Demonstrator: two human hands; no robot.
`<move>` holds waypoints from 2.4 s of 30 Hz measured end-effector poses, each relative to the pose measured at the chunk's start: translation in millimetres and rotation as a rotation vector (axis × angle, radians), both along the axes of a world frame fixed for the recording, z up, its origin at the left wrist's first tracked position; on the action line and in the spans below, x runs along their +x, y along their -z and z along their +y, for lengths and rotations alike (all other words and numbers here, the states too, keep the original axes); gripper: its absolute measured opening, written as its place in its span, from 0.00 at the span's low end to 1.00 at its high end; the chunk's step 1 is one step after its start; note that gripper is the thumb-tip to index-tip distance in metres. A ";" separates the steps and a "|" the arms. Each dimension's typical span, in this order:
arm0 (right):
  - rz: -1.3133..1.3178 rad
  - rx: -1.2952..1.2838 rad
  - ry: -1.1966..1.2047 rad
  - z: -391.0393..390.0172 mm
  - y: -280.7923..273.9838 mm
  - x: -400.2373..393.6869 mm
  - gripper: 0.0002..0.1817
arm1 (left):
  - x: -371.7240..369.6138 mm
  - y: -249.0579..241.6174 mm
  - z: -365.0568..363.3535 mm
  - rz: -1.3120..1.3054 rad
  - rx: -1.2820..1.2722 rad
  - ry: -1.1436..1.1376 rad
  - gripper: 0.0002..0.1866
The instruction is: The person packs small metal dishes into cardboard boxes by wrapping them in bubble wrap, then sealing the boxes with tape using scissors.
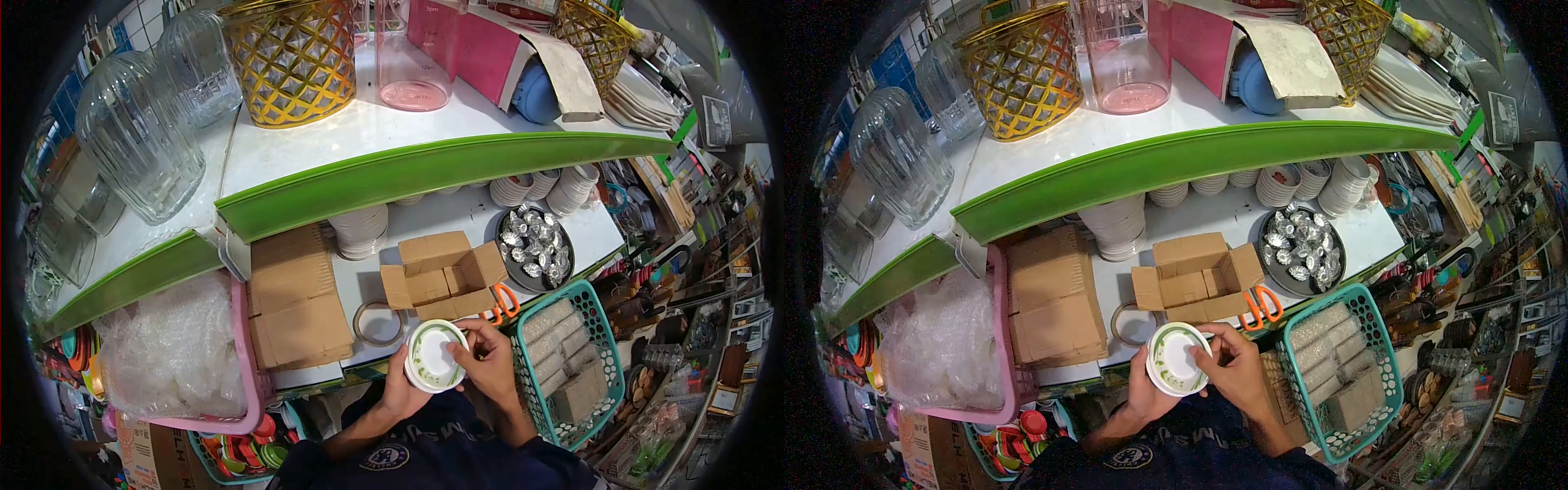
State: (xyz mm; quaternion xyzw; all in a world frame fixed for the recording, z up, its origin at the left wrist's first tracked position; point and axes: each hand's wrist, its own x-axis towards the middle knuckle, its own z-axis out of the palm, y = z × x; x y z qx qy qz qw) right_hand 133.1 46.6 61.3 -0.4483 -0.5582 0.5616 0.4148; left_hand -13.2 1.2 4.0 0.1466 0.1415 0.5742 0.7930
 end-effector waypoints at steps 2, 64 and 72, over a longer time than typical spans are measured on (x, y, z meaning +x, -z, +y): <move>-0.089 0.069 -0.012 0.5 3.0 2.3 0.18 | -0.1 1.4 0.8 -0.010 -0.006 0.007 0.35; -1.069 0.471 0.469 135.8 66.2 138.1 0.09 | 79.3 16.9 67.7 0.112 -0.066 0.523 0.32; -1.106 0.490 0.451 139.5 54.9 136.4 0.07 | 92.1 19.5 78.7 0.107 -0.068 0.535 0.33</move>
